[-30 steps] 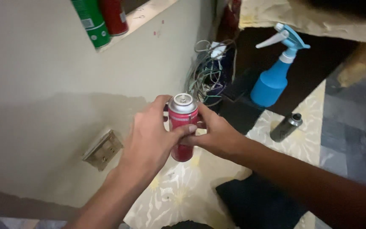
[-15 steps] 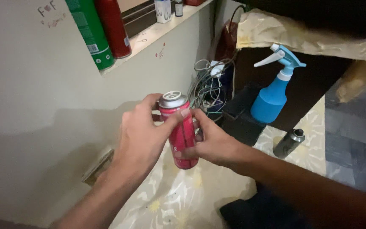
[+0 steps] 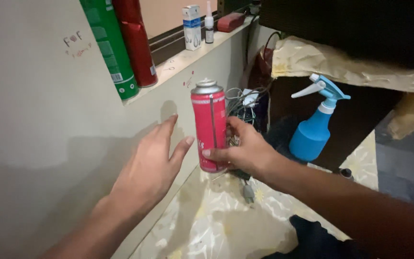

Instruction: Cleaning and wiping down an aerosol can using a black cloth.

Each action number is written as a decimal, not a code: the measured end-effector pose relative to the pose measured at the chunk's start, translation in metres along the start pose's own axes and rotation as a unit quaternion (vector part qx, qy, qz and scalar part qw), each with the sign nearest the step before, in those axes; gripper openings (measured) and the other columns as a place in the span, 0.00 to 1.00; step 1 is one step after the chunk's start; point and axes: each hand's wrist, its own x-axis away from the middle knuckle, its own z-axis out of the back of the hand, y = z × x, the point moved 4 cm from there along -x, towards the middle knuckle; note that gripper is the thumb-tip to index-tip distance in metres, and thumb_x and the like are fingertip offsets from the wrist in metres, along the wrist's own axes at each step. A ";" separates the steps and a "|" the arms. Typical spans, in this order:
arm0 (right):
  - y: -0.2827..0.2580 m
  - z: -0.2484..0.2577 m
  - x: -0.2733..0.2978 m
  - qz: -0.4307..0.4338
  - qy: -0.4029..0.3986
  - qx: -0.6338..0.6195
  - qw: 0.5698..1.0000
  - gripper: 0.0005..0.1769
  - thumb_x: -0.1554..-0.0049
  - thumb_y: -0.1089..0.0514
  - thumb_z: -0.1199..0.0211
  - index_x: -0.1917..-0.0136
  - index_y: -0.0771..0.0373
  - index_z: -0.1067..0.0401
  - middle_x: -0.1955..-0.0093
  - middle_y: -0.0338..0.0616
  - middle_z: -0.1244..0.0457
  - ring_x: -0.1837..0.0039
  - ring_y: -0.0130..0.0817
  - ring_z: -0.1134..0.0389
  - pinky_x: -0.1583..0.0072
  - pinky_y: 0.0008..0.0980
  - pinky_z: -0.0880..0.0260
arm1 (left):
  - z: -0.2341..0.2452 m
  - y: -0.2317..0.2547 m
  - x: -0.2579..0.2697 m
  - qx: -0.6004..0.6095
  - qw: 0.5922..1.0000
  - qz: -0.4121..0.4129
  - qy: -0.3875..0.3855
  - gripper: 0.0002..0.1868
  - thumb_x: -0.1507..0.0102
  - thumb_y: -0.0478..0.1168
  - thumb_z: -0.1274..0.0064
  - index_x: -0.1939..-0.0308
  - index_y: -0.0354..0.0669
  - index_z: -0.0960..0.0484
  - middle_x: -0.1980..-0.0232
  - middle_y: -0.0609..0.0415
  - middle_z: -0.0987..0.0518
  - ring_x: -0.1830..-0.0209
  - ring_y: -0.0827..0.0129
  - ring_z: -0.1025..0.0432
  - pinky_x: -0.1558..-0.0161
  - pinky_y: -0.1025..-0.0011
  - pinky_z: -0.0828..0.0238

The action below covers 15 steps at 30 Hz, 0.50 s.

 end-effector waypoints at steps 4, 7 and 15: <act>-0.025 0.000 -0.017 0.021 0.014 0.015 1.000 0.42 0.57 0.59 0.26 0.32 0.62 0.39 0.40 0.48 0.33 0.43 0.39 0.26 0.49 0.37 0.16 | -0.003 -0.011 -0.005 -0.089 0.994 -0.055 0.041 0.38 0.35 0.58 0.55 0.25 0.43 0.36 0.28 0.46 0.31 0.27 0.52 0.39 0.32 0.55 0.42; -0.051 -0.001 -0.018 -0.045 0.049 0.135 0.989 0.39 0.52 0.54 0.25 0.31 0.60 0.39 0.39 0.46 0.35 0.41 0.37 0.26 0.48 0.36 0.22 | -0.011 -0.019 -0.011 -0.208 0.974 -0.092 0.024 0.44 0.37 0.63 0.54 0.24 0.41 0.41 0.24 0.39 0.39 0.23 0.47 0.49 0.28 0.47 0.56; -0.077 0.003 -0.047 0.000 0.072 0.167 0.983 0.41 0.55 0.52 0.25 0.32 0.59 0.37 0.37 0.44 0.33 0.41 0.36 0.27 0.48 0.38 0.21 | 0.006 -0.009 -0.005 -0.216 0.966 -0.132 0.052 0.42 0.35 0.62 0.58 0.24 0.41 0.41 0.23 0.43 0.40 0.21 0.50 0.50 0.26 0.49 0.60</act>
